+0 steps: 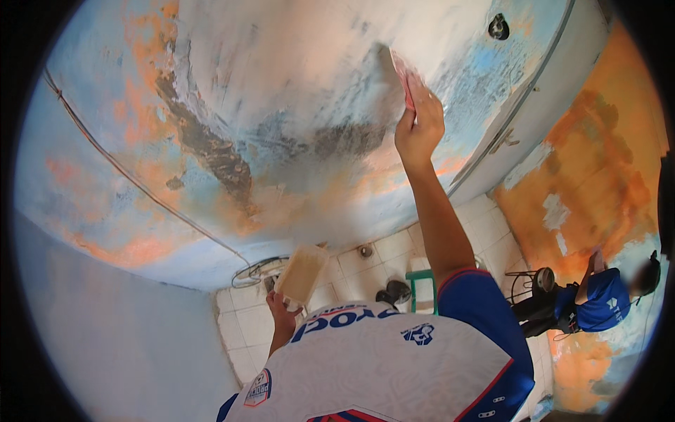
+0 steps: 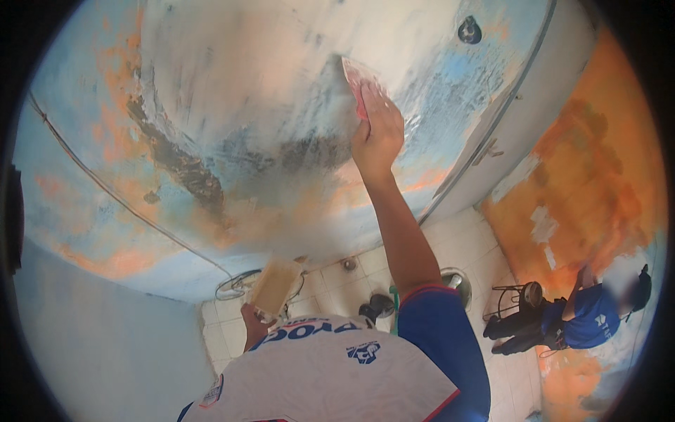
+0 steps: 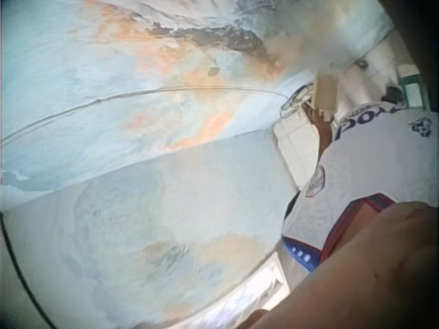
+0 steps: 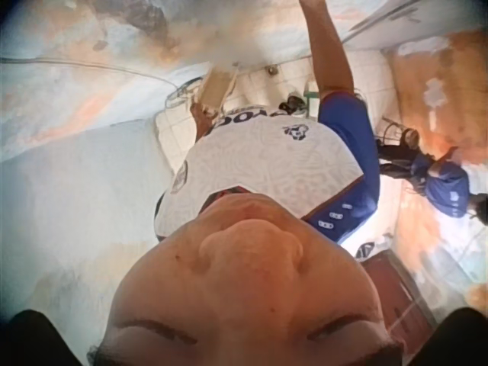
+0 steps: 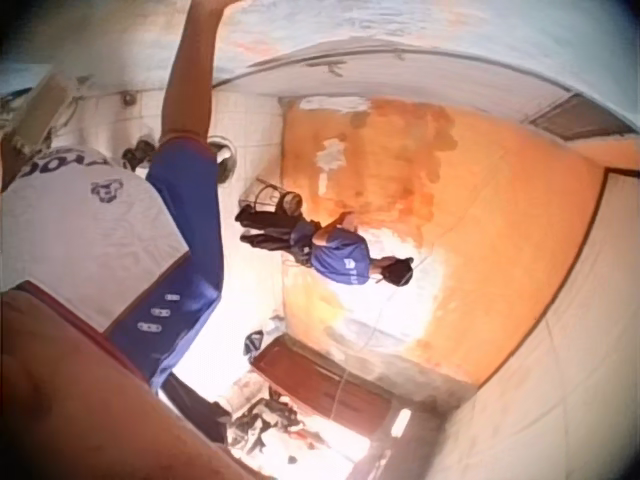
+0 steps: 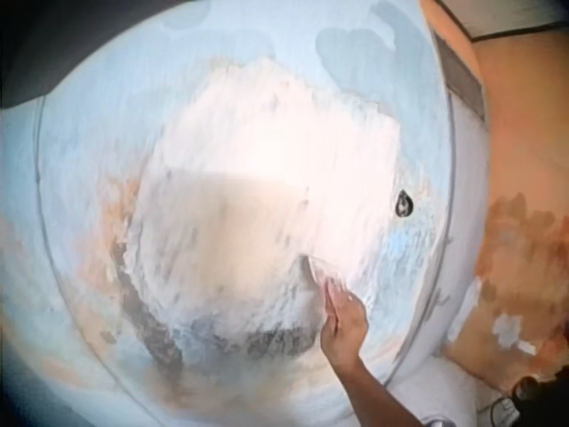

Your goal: The person applies patching compound to a damaged ceiling and wall area using a putty knife and holding a container of the compound.

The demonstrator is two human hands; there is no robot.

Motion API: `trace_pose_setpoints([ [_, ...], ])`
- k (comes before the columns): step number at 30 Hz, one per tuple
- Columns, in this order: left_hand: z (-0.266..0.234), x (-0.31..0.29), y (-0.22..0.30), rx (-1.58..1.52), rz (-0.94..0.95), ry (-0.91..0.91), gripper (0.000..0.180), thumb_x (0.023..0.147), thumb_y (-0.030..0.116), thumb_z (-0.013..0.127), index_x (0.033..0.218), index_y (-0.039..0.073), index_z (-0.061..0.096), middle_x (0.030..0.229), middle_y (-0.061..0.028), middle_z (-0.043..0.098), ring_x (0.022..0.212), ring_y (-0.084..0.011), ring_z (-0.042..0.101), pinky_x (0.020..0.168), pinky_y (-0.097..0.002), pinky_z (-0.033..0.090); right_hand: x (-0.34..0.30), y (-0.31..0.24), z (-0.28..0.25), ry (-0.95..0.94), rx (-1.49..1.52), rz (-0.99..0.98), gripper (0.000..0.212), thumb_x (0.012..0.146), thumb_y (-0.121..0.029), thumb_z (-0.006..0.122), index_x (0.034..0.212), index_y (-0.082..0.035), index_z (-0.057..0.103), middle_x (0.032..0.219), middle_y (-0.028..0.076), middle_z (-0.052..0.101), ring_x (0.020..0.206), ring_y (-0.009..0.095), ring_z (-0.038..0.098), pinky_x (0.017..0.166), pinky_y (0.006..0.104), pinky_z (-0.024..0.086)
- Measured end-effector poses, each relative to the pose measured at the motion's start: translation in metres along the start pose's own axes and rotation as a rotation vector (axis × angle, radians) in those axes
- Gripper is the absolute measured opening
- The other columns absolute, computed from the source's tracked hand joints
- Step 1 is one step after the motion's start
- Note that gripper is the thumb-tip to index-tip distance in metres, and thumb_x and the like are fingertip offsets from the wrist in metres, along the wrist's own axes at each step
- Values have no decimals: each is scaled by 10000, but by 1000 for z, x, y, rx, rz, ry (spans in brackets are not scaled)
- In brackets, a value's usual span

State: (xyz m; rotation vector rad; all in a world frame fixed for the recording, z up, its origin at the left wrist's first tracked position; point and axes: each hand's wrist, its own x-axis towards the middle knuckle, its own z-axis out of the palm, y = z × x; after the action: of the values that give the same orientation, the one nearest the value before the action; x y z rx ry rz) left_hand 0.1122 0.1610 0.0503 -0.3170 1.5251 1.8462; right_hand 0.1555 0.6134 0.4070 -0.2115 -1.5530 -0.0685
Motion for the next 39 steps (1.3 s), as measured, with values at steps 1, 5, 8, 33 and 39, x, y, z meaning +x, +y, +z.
trace_pose_setpoints([
  [1,-4,-1,-3,-36,-19,30,605,938,490,558,1418,237,290,1473,-103,327,1334,-332,373,937,-698,427,-7,2,4,-43,-7,-36,428,853,58,569,1255,-32,685,1183,177,703,1072,385,668,921,436,526],
  [5,-20,7,-14,-133,-42,107,651,919,573,550,1444,265,318,1574,-90,219,1437,-337,271,1027,-718,365,-134,-20,39,-235,-49,-12,471,811,15,628,1274,-64,655,1249,152,677,1163,381,636,899,456,528],
  [8,-15,-3,-10,-157,29,128,676,929,469,598,1442,207,245,1475,-123,333,1310,-351,382,902,-723,426,-236,-59,25,-520,-7,114,448,854,-32,622,1292,-123,644,1221,108,663,1221,314,597,795,434,515],
  [33,200,-67,25,3,54,-66,653,817,424,727,1309,217,349,1362,-103,461,1219,-313,464,835,-626,458,-195,-68,-223,-1093,386,174,403,806,58,640,1168,-103,716,1213,87,708,1217,291,619,1042,450,451],
  [39,243,-104,-5,-76,42,-74,658,833,412,710,1327,218,322,1399,-90,412,1270,-341,443,837,-654,461,-169,-24,-306,-1121,414,166,405,765,50,647,1135,-101,711,1196,59,708,1201,269,620,1021,456,457],
])
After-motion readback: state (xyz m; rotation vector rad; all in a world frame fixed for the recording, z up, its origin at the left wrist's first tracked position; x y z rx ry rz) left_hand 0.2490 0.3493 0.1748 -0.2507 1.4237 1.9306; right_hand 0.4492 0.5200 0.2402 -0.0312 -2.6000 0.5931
